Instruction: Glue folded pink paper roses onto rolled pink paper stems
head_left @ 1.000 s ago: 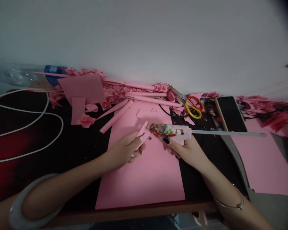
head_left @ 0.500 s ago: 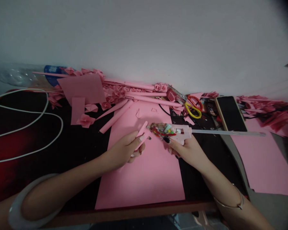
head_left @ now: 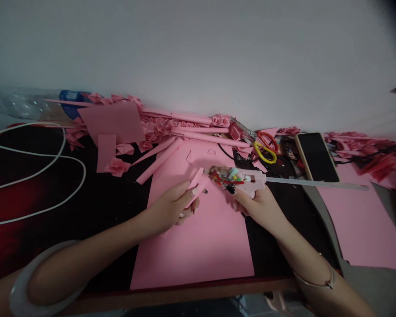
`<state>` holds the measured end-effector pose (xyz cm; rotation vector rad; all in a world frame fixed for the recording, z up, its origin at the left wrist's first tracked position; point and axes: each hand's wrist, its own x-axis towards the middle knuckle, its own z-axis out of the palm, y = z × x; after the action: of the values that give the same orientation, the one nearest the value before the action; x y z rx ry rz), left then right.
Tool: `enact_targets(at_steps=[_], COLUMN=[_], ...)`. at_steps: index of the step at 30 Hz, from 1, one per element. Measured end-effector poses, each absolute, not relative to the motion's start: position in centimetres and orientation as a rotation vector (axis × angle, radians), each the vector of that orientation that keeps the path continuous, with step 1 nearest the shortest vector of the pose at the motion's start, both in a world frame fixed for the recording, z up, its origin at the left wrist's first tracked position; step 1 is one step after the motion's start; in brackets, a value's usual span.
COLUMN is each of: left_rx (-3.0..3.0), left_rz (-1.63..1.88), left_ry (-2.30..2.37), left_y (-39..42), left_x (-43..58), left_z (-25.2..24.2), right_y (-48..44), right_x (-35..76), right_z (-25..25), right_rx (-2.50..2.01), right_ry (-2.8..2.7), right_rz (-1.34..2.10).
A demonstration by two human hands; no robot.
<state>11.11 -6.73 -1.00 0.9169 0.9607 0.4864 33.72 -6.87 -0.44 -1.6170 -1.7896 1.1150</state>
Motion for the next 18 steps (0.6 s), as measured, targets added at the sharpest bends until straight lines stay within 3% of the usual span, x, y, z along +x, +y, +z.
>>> enact_targets(at_steps=[18], left_rx=[0.917], left_rz=[0.497], left_ry=[0.942], left_y=[-6.75], left_x=[11.25], left_z=[-0.78], right_y=[-7.09], right_x=[33.51], right_z=[-0.35], right_rx=[-1.592], right_ry=[-1.778], right_rz=[1.161])
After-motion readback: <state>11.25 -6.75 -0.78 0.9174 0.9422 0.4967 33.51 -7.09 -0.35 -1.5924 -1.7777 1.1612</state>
